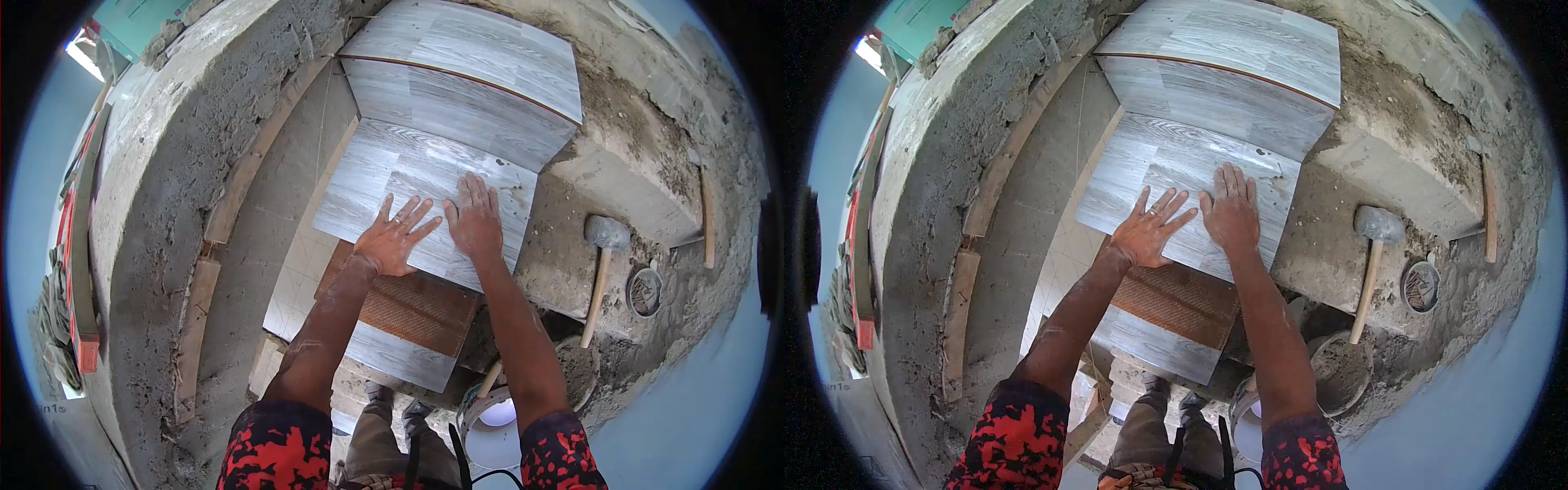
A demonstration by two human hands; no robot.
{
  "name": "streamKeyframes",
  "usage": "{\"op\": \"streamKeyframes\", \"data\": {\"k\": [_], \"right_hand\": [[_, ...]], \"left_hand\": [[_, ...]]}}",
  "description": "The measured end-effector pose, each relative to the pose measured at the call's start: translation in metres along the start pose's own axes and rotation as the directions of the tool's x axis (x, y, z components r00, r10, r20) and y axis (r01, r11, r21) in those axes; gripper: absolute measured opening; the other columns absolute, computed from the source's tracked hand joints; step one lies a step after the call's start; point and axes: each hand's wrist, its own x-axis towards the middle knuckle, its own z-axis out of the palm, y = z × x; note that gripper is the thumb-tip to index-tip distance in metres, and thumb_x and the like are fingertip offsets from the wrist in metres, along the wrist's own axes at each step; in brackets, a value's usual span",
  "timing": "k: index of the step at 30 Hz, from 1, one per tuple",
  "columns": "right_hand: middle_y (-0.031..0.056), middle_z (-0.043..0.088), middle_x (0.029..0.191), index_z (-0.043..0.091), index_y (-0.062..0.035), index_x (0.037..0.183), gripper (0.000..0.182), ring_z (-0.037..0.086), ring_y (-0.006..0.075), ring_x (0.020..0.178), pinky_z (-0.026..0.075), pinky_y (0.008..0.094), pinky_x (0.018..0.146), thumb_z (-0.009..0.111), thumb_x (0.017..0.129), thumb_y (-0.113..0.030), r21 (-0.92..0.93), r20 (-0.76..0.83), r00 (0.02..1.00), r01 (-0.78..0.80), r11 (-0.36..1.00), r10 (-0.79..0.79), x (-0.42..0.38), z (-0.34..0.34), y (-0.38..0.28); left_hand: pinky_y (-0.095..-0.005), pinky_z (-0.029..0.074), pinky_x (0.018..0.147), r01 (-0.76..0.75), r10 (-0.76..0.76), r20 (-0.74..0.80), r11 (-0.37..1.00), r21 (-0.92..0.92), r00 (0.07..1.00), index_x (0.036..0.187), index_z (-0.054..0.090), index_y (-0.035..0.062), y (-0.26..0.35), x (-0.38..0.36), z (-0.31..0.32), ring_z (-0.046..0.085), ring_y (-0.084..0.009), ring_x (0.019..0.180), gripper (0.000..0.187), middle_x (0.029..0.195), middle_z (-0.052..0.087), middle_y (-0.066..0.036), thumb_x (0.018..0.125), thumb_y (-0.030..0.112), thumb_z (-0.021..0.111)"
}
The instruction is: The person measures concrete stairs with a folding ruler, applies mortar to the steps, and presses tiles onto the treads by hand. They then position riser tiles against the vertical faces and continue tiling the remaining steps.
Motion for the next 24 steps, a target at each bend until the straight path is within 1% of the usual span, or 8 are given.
{"op": "streamKeyframes", "data": {"k": [6, 11, 13, 20, 23, 24], "right_hand": [[0.0138, 0.032, 0.147, 0.036, -0.001, 0.139, 0.059, 0.024, 0.0266, 0.138, 0.014, 0.0436, 0.115, 0.038, 0.095, -0.04, 0.006, -0.021, 1.0, 0.009, 1.0, -0.008, 0.001, 0.0, 0.001], [0.0132, 0.031, 0.147, 0.035, -0.0015, 0.139, 0.058, 0.024, 0.0258, 0.138, 0.014, 0.0425, 0.115, 0.038, 0.095, -0.04, -0.003, 0.006, 1.0, -0.002, 1.0, 0.002, 0.0, -0.002, 0.0], [0.0122, 0.03, 0.148, 0.035, -0.0022, 0.14, 0.059, 0.022, 0.025, 0.139, 0.014, 0.0415, 0.115, 0.037, 0.096, -0.04, 0.0, 0.013, 1.0, -0.007, 1.0, 0.007, 0.001, -0.001, 0.0], [0.0113, 0.029, 0.149, 0.034, -0.0031, 0.14, 0.059, 0.021, 0.0245, 0.139, 0.013, 0.0409, 0.116, 0.034, 0.096, -0.042, -0.027, 0.041, 0.999, -0.03, 0.999, 0.031, 0.001, -0.002, -0.002], [0.0113, 0.029, 0.149, 0.034, -0.0031, 0.141, 0.059, 0.021, 0.0245, 0.139, 0.012, 0.0408, 0.116, 0.034, 0.096, -0.042, -0.014, 0.017, 1.0, -0.023, 1.0, 0.023, 0.001, 0.004, 0.001], [0.0136, 0.034, 0.145, 0.039, -0.0017, 0.137, 0.056, 0.026, 0.0273, 0.137, 0.017, 0.0432, 0.114, 0.04, 0.095, -0.039, 0.005, -0.067, 0.998, 0.011, 1.0, -0.011, 0.0, 0.007, 0.002]], "left_hand": [[-0.0551, 0.002, 0.115, -0.004, 0.004, 0.014, 1.0, 0.016, 1.0, 0.148, 0.012, 0.0293, 0.001, 0.0, -0.002, 0.01, -0.0249, 0.143, 0.112, 0.155, 0.007, -0.005, 0.06, 0.059, 0.075], [-0.0563, 0.003, 0.114, -0.006, 0.006, -0.036, 1.0, 0.005, 0.999, 0.148, 0.013, 0.0286, 0.002, -0.002, -0.002, 0.013, -0.0264, 0.142, 0.109, 0.155, 0.009, -0.005, 0.062, 0.058, 0.073], [-0.0557, 0.003, 0.114, 0.0, 0.0, -0.012, 1.0, 0.013, 1.0, 0.148, 0.013, 0.0287, 0.002, -0.002, -0.002, 0.013, -0.0259, 0.142, 0.109, 0.155, 0.008, -0.005, 0.062, 0.059, 0.073], [-0.0534, 0.002, 0.116, 0.012, -0.012, -0.002, 1.0, 0.026, 1.0, 0.148, 0.013, 0.0302, 0.002, -0.001, -0.001, 0.011, -0.0232, 0.143, 0.108, 0.156, 0.006, -0.003, 0.062, 0.06, 0.072], [-0.0525, 0.002, 0.116, 0.015, -0.014, -0.01, 0.999, 0.043, 1.0, 0.147, 0.014, 0.031, 0.002, 0.0, 0.001, 0.011, -0.0223, 0.143, 0.109, 0.156, 0.007, -0.002, 0.061, 0.062, 0.072], [-0.0522, 0.002, 0.116, 0.017, -0.017, -0.017, 0.999, 0.047, 1.0, 0.147, 0.014, 0.0313, 0.001, 0.001, 0.003, 0.011, -0.022, 0.143, 0.11, 0.156, 0.007, -0.002, 0.06, 0.063, 0.072]]}}
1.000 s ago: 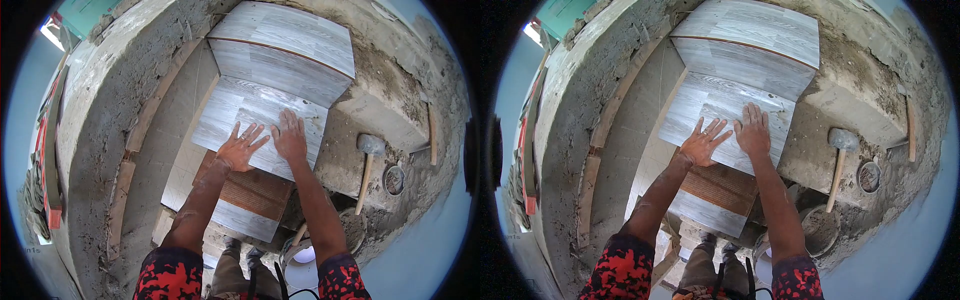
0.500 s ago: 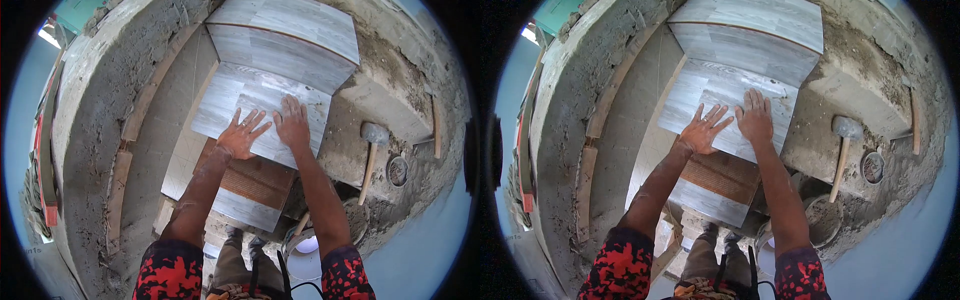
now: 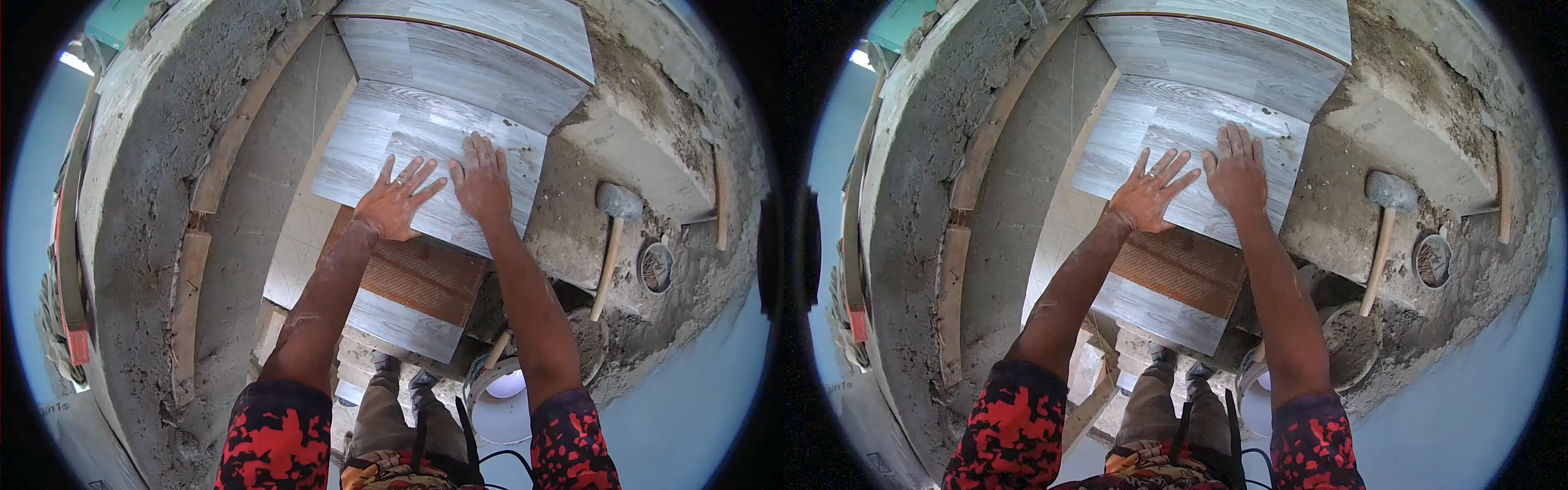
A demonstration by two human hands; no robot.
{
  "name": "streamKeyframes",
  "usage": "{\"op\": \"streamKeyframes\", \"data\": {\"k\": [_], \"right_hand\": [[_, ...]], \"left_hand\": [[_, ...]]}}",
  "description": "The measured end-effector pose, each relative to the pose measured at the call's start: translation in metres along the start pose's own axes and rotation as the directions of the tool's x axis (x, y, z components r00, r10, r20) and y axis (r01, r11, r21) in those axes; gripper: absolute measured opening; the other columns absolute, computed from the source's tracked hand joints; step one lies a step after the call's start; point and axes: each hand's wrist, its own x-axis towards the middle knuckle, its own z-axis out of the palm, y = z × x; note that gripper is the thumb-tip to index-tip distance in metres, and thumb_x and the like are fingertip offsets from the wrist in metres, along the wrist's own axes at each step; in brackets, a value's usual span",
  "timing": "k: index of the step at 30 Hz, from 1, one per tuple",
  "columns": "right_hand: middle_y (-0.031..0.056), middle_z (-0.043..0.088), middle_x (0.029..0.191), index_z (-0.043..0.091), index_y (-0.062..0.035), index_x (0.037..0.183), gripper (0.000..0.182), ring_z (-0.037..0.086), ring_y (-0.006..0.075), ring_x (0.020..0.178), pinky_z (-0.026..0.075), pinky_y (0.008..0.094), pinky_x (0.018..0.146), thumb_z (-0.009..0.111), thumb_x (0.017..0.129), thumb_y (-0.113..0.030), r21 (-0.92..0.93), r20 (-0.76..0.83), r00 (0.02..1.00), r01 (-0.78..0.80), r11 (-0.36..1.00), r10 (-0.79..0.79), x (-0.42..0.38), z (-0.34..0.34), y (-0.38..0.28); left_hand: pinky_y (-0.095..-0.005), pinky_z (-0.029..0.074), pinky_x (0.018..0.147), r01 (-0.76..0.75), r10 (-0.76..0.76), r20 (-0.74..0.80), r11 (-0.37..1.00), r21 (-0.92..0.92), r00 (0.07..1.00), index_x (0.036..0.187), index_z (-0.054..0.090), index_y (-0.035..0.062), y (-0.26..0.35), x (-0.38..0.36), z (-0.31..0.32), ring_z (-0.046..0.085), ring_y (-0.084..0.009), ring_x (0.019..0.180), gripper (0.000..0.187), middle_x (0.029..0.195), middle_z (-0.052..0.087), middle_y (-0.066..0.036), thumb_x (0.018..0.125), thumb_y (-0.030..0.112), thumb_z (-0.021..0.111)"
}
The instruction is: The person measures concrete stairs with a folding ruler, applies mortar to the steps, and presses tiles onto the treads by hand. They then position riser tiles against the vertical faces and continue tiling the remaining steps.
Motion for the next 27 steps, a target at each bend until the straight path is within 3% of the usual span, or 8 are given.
{"op": "streamKeyframes", "data": {"k": [2, 4, 7, 16, 18, 22, 24, 27], "right_hand": [[0.0158, 0.04, 0.141, 0.044, -0.0004, 0.133, 0.053, 0.032, 0.0302, 0.134, 0.022, 0.0456, 0.112, 0.046, 0.093, -0.036, 0.018, -0.085, 0.996, 0.033, 0.999, -0.032, 0.0002, -0.0025, -0.0009], [0.0116, 0.03, 0.148, 0.035, -0.0024, 0.14, 0.059, 0.021, 0.0249, 0.139, 0.013, 0.0414, 0.116, 0.036, 0.095, -0.041, -0.006, 0.081, 0.996, -0.029, 1.0, 0.029, 0.001, -0.0053, -0.0018], [0.0119, 0.03, 0.148, 0.035, -0.0018, 0.14, 0.059, 0.021, 0.0254, 0.139, 0.013, 0.0419, 0.116, 0.036, 0.095, -0.04, 0.01, 0.067, 0.997, -0.024, 1.0, 0.024, 0.0009, -0.005, -0.0016], [0.0119, 0.03, 0.148, 0.034, -0.0015, 0.14, 0.059, 0.021, 0.0252, 0.139, 0.012, 0.0417, 0.116, 0.035, 0.096, -0.041, 0.012, 0.069, 0.997, -0.024, 1.0, 0.023, 0.0017, -0.0047, -0.0014], [0.0116, 0.029, 0.148, 0.034, -0.0019, 0.14, 0.059, 0.021, 0.0249, 0.139, 0.012, 0.0415, 0.116, 0.035, 0.096, -0.042, 0.002, 0.083, 0.996, -0.032, 0.999, 0.032, 0.0015, -0.0065, -0.0017], [0.0108, 0.027, 0.149, 0.032, -0.0031, 0.141, 0.06, 0.02, 0.0239, 0.14, 0.011, 0.0407, 0.116, 0.033, 0.097, -0.043, -0.013, 0.1, 0.994, -0.034, 0.999, 0.035, 0.0009, -0.0066, -0.0018], [0.0107, 0.027, 0.149, 0.032, -0.0034, 0.141, 0.06, 0.019, 0.0238, 0.14, 0.011, 0.0405, 0.116, 0.033, 0.097, -0.043, -0.012, 0.108, 0.993, -0.045, 0.999, 0.046, 0.0012, -0.0063, -0.0019], [0.0107, 0.026, 0.15, 0.031, -0.0038, 0.142, 0.06, 0.019, 0.0237, 0.14, 0.011, 0.0404, 0.116, 0.033, 0.097, -0.043, -0.003, 0.115, 0.992, -0.051, 0.999, 0.051, 0.0016, -0.0064, -0.0019]], "left_hand": [[-0.053, 0.001, 0.115, 0.001, -0.001, 0.039, 1.0, 0.007, 0.999, 0.148, 0.011, 0.0314, 0.0005, 0.0004, -0.0037, 0.009, -0.022, 0.143, 0.107, 0.156, 0.005, -0.002, 0.064, 0.063, 0.07], [-0.0538, -0.001, 0.115, 0.001, -0.003, 0.081, 1.0, 0.015, 0.997, 0.148, 0.007, 0.0314, 0.0007, 0.0007, -0.0056, 0.007, -0.022, 0.143, 0.106, 0.156, 0.003, -0.002, 0.067, 0.062, 0.068], [-0.0537, -0.001, 0.115, 0.004, -0.006, 0.083, 1.0, 0.024, 0.997, 0.148, 0.006, 0.0317, 0.0012, 0.0002, -0.0053, 0.007, -0.0217, 0.143, 0.106, 0.156, 0.003, -0.002, 0.067, 0.061, 0.068], [-0.0533, 0.0, 0.115, 0.008, -0.01, 0.069, 0.999, 0.031, 0.998, 0.148, 0.009, 0.0324, 0.0034, 0.0003, -0.0065, 0.009, -0.0212, 0.143, 0.106, 0.156, 0.004, -0.002, 0.066, 0.059, 0.071], [-0.0506, 0.003, 0.117, 0.028, -0.03, 0.035, 0.999, 0.041, 0.999, 0.147, 0.012, 0.0325, 0.0035, 0.0003, -0.0043, 0.01, -0.0201, 0.143, 0.112, 0.155, 0.006, 0.0, 0.059, 0.058, 0.076], [-0.0527, 0.0, 0.116, 0.023, -0.025, 0.093, 1.0, 0.02, 0.995, 0.147, 0.011, 0.033, 0.0046, 0.0014, -0.0078, 0.008, -0.0203, 0.143, 0.105, 0.156, 0.005, -0.001, 0.066, 0.056, 0.072], [-0.0505, 0.003, 0.117, 0.038, -0.039, 0.059, 0.999, 0.023, 0.998, 0.147, 0.011, 0.0337, 0.0044, 0.0017, -0.0039, 0.01, -0.0199, 0.143, 0.112, 0.155, 0.005, 0.001, 0.059, 0.056, 0.077], [-0.0502, 0.003, 0.117, 0.039, -0.04, 0.048, 0.999, 0.031, 0.998, 0.147, 0.011, 0.034, 0.0048, 0.0013, -0.004, 0.01, -0.0203, 0.143, 0.113, 0.155, 0.005, 0.001, 0.058, 0.057, 0.077]]}}
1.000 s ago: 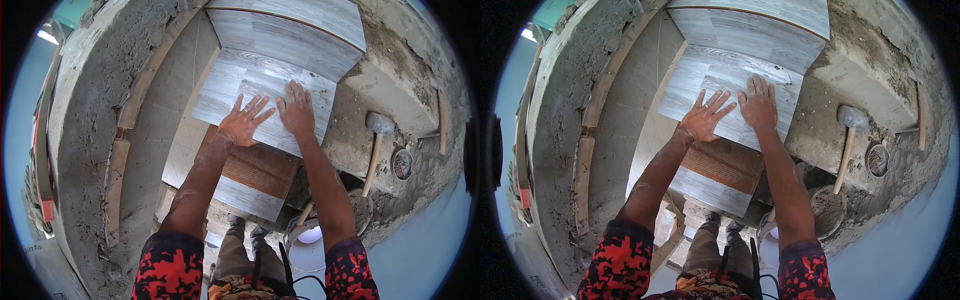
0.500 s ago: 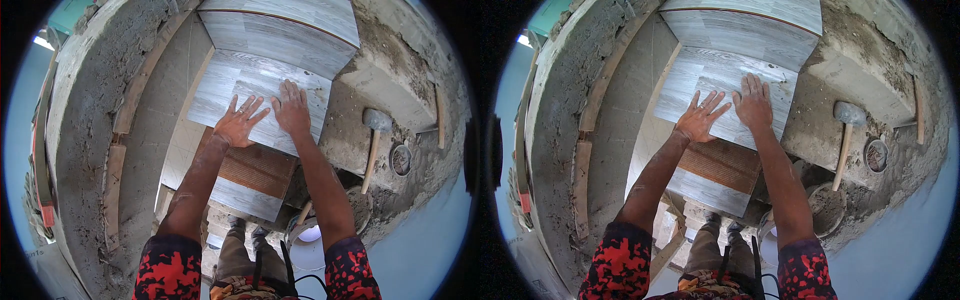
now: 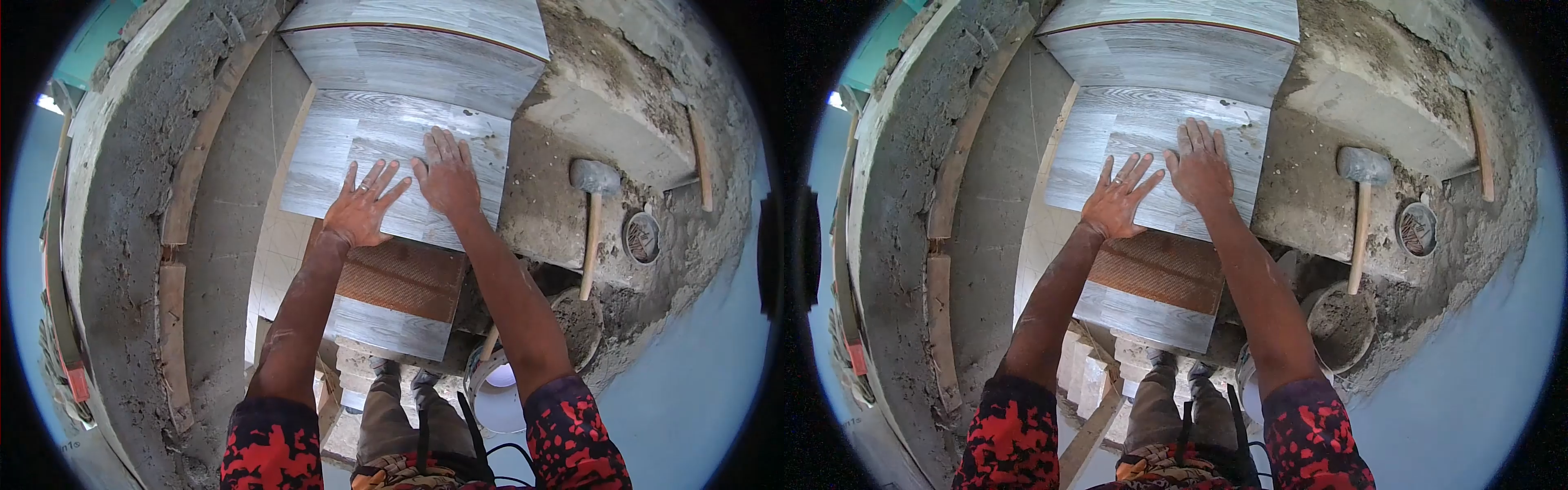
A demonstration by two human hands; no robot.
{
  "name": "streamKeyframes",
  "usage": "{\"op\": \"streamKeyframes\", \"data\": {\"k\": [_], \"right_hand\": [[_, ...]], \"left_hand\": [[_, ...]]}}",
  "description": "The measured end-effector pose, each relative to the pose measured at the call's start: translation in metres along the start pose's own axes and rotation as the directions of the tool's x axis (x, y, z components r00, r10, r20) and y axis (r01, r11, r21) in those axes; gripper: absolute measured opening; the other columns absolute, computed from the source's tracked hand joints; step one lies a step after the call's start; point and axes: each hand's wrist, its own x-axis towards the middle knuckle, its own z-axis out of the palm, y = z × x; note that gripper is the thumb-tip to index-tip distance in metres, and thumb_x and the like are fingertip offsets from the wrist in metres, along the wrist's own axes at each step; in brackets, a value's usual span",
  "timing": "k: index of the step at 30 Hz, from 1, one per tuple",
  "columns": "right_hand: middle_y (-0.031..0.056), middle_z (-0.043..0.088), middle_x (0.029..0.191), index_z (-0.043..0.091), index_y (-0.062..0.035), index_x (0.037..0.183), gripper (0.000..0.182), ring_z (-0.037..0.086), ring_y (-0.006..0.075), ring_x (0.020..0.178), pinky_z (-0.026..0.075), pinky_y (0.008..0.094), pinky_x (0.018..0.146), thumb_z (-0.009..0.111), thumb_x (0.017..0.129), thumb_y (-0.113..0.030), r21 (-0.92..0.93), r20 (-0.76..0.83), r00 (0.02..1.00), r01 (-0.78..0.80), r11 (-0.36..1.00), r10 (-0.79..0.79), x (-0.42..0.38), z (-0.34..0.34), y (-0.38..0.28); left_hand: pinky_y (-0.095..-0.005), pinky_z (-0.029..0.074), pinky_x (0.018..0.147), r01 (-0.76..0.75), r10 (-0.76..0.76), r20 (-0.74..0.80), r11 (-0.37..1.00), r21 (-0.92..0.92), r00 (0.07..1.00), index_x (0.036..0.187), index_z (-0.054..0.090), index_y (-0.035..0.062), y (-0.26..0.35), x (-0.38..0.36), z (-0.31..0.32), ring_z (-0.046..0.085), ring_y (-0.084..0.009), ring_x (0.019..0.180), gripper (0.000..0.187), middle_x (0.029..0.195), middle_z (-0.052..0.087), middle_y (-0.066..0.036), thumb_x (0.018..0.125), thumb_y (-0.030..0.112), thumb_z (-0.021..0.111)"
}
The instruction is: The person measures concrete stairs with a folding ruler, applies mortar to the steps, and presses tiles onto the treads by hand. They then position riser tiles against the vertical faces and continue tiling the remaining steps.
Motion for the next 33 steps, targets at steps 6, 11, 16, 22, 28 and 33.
{"op": "streamKeyframes", "data": {"k": [6, 11, 16, 22, 28, 33], "right_hand": [[0.0103, 0.026, 0.15, 0.031, -0.0041, 0.142, 0.06, 0.019, 0.0236, 0.14, 0.011, 0.0402, 0.116, 0.033, 0.097, -0.043, 0.007, -0.007, 1.0, 0.001, 1.0, -0.001, -0.0004, 0.0006, 0.0006], [0.01, 0.026, 0.15, 0.031, -0.004, 0.142, 0.06, 0.019, 0.0233, 0.14, 0.011, 0.0401, 0.116, 0.032, 0.097, -0.043, -0.009, 0.006, 1.0, 0.004, 1.0, -0.004, -0.0004, -0.001, -0.0004], [0.0105, 0.027, 0.149, 0.032, -0.0036, 0.141, 0.059, 0.02, 0.0239, 0.14, 0.012, 0.0406, 0.116, 0.032, 0.097, -0.043, -0.011, -0.028, 0.999, 0.015, 1.0, -0.015, -0.0006, 0.0033, 0.0012], [0.0112, 0.029, 0.148, 0.033, -0.003, 0.141, 0.059, 0.022, 0.0246, 0.139, 0.013, 0.041, 0.116, 0.033, 0.096, -0.041, -0.01, -0.04, 0.999, 0.024, 1.0, -0.024, -0.0011, 0.0028, 0.0015], [0.0117, 0.029, 0.148, 0.033, -0.0026, 0.141, 0.058, 0.022, 0.0248, 0.139, 0.013, 0.041, 0.116, 0.034, 0.096, -0.041, -0.008, -0.036, 0.999, 0.019, 1.0, -0.02, -0.0008, 0.0026, 0.001], [0.0115, 0.03, 0.148, 0.034, -0.0029, 0.14, 0.058, 0.023, 0.0247, 0.139, 0.014, 0.0406, 0.116, 0.034, 0.097, -0.041, -0.003, -0.051, 0.999, 0.017, 1.0, -0.018, -0.0004, 0.0044, 0.0011]], "left_hand": [[-0.05, 0.003, 0.117, 0.006, -0.007, 0.028, 0.999, 0.038, 1.0, 0.147, 0.012, 0.0346, -0.0007, 0.001, 0.0008, 0.01, -0.0204, 0.143, 0.11, 0.155, 0.005, 0.001, 0.06, 0.063, 0.073], [-0.0534, 0.001, 0.116, -0.003, 0.004, 0.054, 1.0, -0.017, 0.999, 0.148, 0.011, 0.0321, -0.0005, 0.0003, -0.0035, 0.007, -0.0203, 0.143, 0.104, 0.156, 0.004, -0.001, 0.066, 0.057, 0.072], [-0.0499, 0.004, 0.117, 0.007, -0.007, 0.023, 0.999, 0.036, 1.0, 0.147, 0.012, 0.0352, -0.0002, 0.0006, 0.0001, 0.009, -0.0197, 0.143, 0.112, 0.155, 0.006, 0.001, 0.058, 0.062, 0.075], [-0.0499, 0.004, 0.117, 0.001, -0.001, 0.002, 1.0, 0.011, 1.0, 0.147, 0.01, 0.0357, -0.0004, 0.0003, 0.0012, 0.01, -0.0195, 0.142, 0.113, 0.155, 0.006, 0.002, 0.058, 0.059, 0.076], [-0.0491, 0.004, 0.118, 0.009, -0.01, 0.013, 1.0, 0.022, 1.0, 0.147, 0.01, 0.036, -0.0002, 0.0008, 0.0016, 0.01, -0.0188, 0.142, 0.113, 0.155, 0.006, 0.002, 0.058, 0.059, 0.077], [-0.049, 0.004, 0.118, 0.006, -0.006, 0.021, 0.999, 0.035, 1.0, 0.147, 0.009, 0.0362, -0.0004, 0.0006, 0.0003, 0.009, -0.0183, 0.142, 0.112, 0.155, 0.006, 0.003, 0.059, 0.06, 0.076]]}}
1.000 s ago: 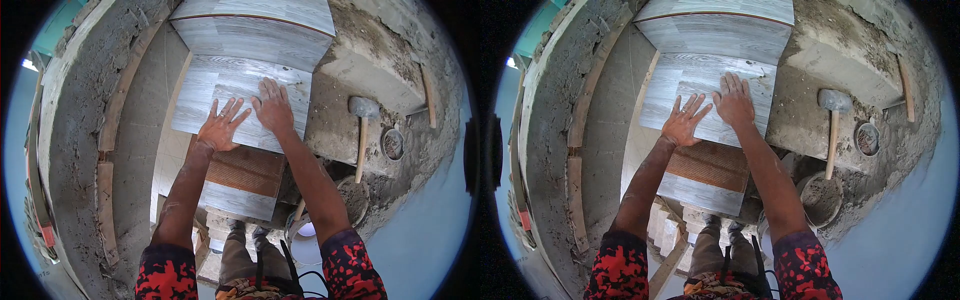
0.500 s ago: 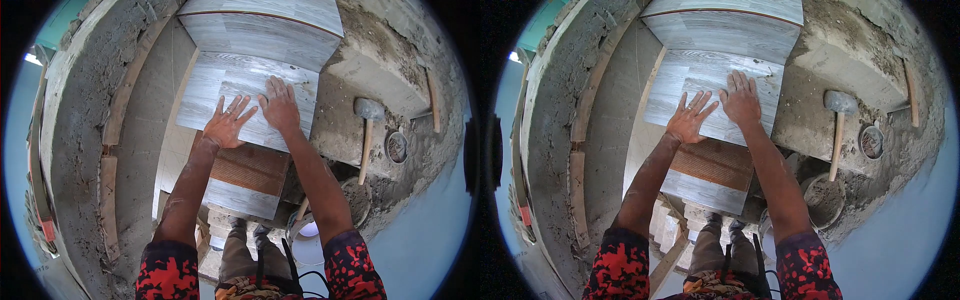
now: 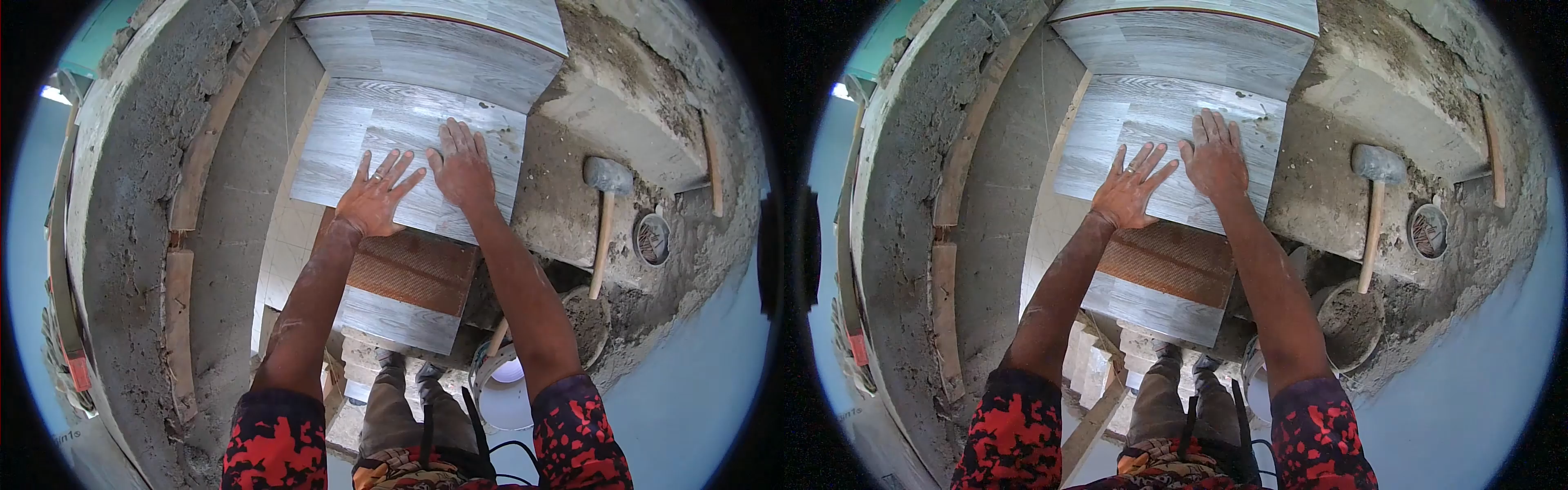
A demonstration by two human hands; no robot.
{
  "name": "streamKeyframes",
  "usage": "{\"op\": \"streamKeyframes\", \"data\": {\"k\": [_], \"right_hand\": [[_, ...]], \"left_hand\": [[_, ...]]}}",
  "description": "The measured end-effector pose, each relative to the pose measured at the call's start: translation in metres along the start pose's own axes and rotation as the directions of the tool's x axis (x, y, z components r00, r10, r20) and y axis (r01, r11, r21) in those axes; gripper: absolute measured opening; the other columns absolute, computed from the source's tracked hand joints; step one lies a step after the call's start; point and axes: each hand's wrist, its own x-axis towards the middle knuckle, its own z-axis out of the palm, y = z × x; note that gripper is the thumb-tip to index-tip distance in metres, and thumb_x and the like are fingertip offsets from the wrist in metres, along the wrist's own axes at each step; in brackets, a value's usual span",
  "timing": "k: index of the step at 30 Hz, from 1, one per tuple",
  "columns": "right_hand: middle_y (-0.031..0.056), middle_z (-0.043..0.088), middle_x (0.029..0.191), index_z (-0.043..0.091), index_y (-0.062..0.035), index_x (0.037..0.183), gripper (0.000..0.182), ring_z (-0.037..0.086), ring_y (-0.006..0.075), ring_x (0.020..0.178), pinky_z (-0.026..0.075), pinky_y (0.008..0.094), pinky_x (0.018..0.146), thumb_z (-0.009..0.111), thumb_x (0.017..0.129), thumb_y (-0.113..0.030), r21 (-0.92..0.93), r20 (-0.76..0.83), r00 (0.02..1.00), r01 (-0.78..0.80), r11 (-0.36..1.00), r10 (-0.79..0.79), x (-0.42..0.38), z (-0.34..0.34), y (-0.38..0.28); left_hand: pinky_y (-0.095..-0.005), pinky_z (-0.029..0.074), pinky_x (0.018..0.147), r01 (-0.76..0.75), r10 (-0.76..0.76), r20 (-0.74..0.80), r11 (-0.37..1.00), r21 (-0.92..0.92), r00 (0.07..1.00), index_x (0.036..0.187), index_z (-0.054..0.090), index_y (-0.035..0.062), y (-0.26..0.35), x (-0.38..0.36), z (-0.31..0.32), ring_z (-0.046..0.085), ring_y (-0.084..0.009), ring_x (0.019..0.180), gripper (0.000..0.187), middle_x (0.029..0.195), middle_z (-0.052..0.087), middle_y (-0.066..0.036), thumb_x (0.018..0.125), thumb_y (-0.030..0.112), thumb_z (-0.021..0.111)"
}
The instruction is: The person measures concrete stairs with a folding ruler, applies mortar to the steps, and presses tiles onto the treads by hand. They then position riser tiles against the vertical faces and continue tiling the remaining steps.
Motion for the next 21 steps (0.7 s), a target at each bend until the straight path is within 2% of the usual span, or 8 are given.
{"op": "streamKeyframes", "data": {"k": [5, 7, 9, 14, 16, 21], "right_hand": [[0.0116, 0.032, 0.147, 0.037, -0.0031, 0.139, 0.057, 0.024, 0.0251, 0.138, 0.015, 0.041, 0.115, 0.035, 0.097, -0.041, 0.012, -0.035, 0.999, 0.006, 1.0, -0.006, -0.0004, 0.0008, -0.0003], [0.0103, 0.028, 0.149, 0.033, -0.0036, 0.141, 0.058, 0.021, 0.0235, 0.139, 0.013, 0.04, 0.116, 0.033, 0.097, -0.041, -0.025, 0.026, 1.0, -0.004, 1.0, 0.004, 0.0006, -0.0011, -0.0004], [0.0104, 0.028, 0.149, 0.033, -0.0035, 0.141, 0.058, 0.021, 0.0236, 0.139, 0.013, 0.0401, 0.116, 0.033, 0.096, -0.041, -0.014, 0.028, 1.0, -0.006, 1.0, 0.006, 0.001, -0.0031, -0.0015], [0.0109, 0.03, 0.148, 0.034, -0.0033, 0.14, 0.058, 0.022, 0.024, 0.139, 0.013, 0.0404, 0.116, 0.034, 0.096, -0.04, -0.013, 0.029, 1.0, -0.003, 1.0, 0.003, 0.0012, -0.0006, 0.0], [0.0129, 0.035, 0.145, 0.041, -0.0019, 0.136, 0.055, 0.028, 0.0269, 0.136, 0.018, 0.0432, 0.114, 0.039, 0.095, -0.039, 0.009, -0.08, 0.996, 0.027, 1.0, -0.027, 0.0005, 0.0029, 0.0002], [0.0131, 0.035, 0.145, 0.041, -0.0018, 0.136, 0.055, 0.029, 0.027, 0.136, 0.018, 0.0435, 0.114, 0.04, 0.095, -0.038, 0.008, -0.085, 0.996, 0.03, 1.0, -0.029, 0.0, 0.005, 0.0013]], "left_hand": [[-0.0492, 0.003, 0.118, 0.0, 0.0, 0.007, 1.0, -0.009, 1.0, 0.147, 0.009, 0.0357, 0.0004, 0.0002, -0.0016, 0.009, -0.0182, 0.142, 0.112, 0.155, 0.006, 0.002, 0.06, 0.061, 0.075], [-0.0494, 0.003, 0.118, 0.002, -0.002, 0.011, 1.0, -0.008, 1.0, 0.147, 0.009, 0.0354, -0.0004, 0.0, -0.002, 0.009, -0.0181, 0.142, 0.111, 0.155, 0.006, 0.002, 0.06, 0.061, 0.074], [-0.0538, 0.001, 0.115, -0.026, 0.027, 0.01, 0.999, -0.036, 1.0, 0.148, 0.01, 0.0326, -0.0014, -0.0004, -0.0027, 0.01, -0.0202, 0.143, 0.104, 0.156, 0.005, -0.001, 0.067, 0.056, 0.071], [-0.0534, 0.001, 0.115, -0.022, 0.022, 0.007, 0.999, -0.024, 1.0, 0.148, 0.01, 0.0326, -0.0015, -0.0006, -0.0024, 0.012, -0.0208, 0.143, 0.104, 0.156, 0.006, -0.002, 0.066, 0.056, 0.071], [-0.0533, 0.002, 0.115, -0.019, 0.019, 0.012, 1.0, -0.022, 1.0, 0.148, 0.01, 0.0326, -0.0015, -0.0012, -0.0016, 0.012, -0.0209, 0.142, 0.104, 0.156, 0.006, -0.002, 0.066, 0.057, 0.071], [-0.0534, 0.001, 0.115, -0.031, 0.031, 0.003, 0.999, -0.019, 1.0, 0.148, 0.01, 0.0325, -0.0022, -0.0008, -0.0006, 0.011, -0.0208, 0.143, 0.104, 0.156, 0.005, -0.002, 0.067, 0.058, 0.07]]}}
